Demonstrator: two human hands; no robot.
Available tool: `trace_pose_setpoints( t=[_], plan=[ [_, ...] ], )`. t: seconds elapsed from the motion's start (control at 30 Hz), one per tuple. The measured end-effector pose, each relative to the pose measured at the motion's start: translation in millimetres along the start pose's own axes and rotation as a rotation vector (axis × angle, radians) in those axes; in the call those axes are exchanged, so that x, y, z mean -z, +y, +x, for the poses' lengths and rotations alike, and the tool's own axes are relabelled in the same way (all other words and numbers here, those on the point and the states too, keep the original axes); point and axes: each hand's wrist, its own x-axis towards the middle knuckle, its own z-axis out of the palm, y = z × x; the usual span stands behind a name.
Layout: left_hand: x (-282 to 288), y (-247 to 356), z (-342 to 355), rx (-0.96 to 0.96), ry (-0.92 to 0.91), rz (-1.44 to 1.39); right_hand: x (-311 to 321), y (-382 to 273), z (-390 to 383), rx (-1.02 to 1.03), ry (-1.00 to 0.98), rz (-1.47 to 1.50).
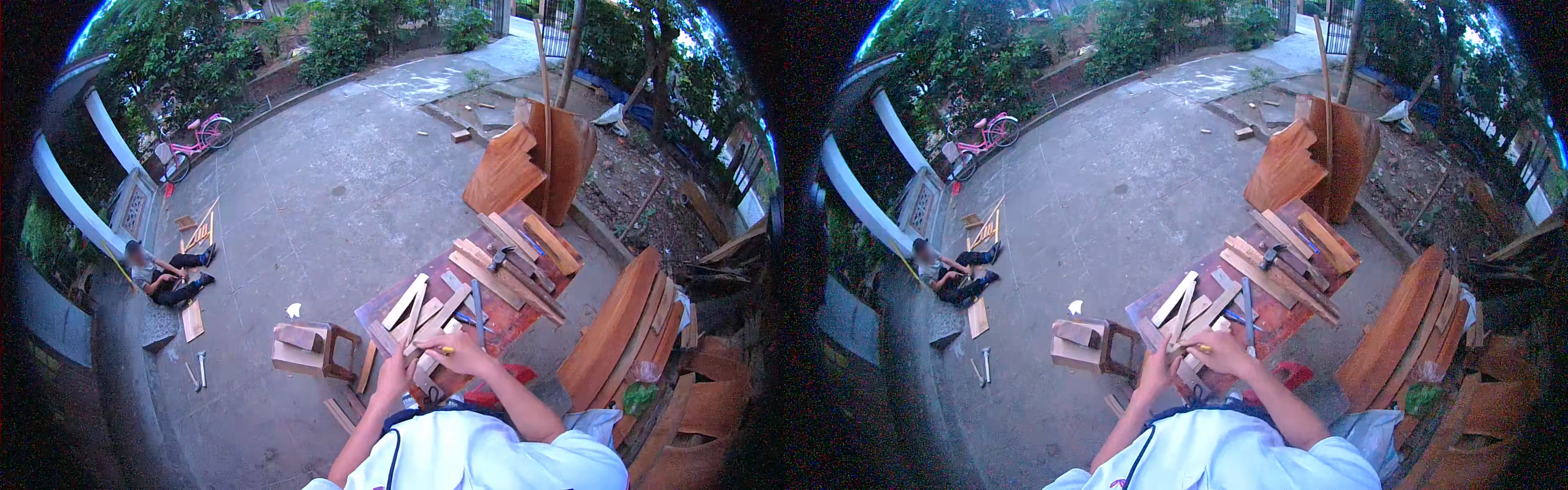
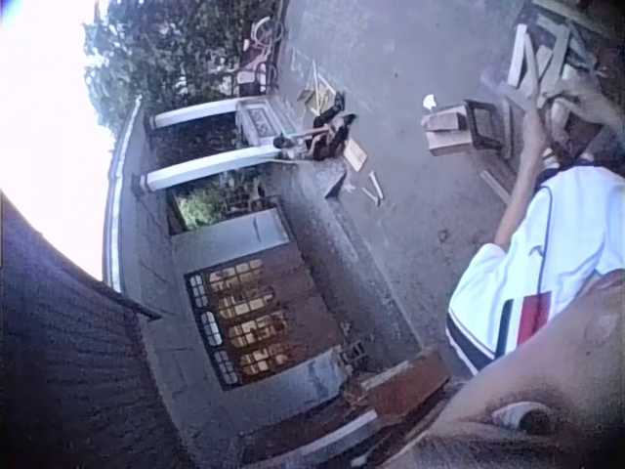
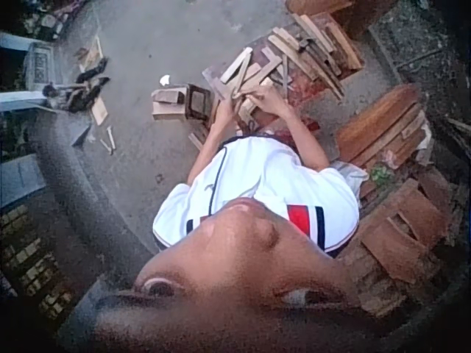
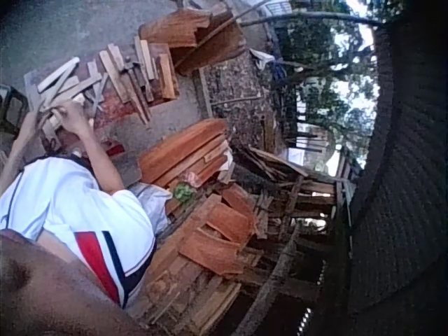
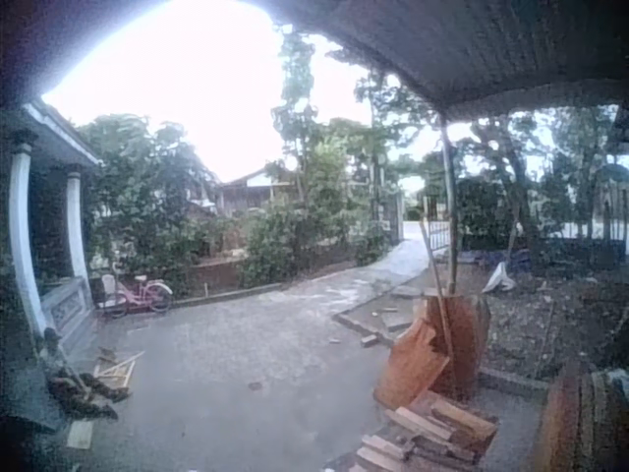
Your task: Measure, mark, and hammer wood scraps in a workshop area.
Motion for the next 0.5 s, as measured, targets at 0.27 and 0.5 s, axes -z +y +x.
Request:
trace_pose_setpoints(
  t=[0.27,0.5],
  plan=[
    [-2,-3,-4,-0.061,0.059,0.155,1,6,3,-0.18,-0.086,-0.269],
    [-1,4,-1,-0.029,0.035,0.102,14,29,10,-0.233,-0.069,-0.326]
  ],
)
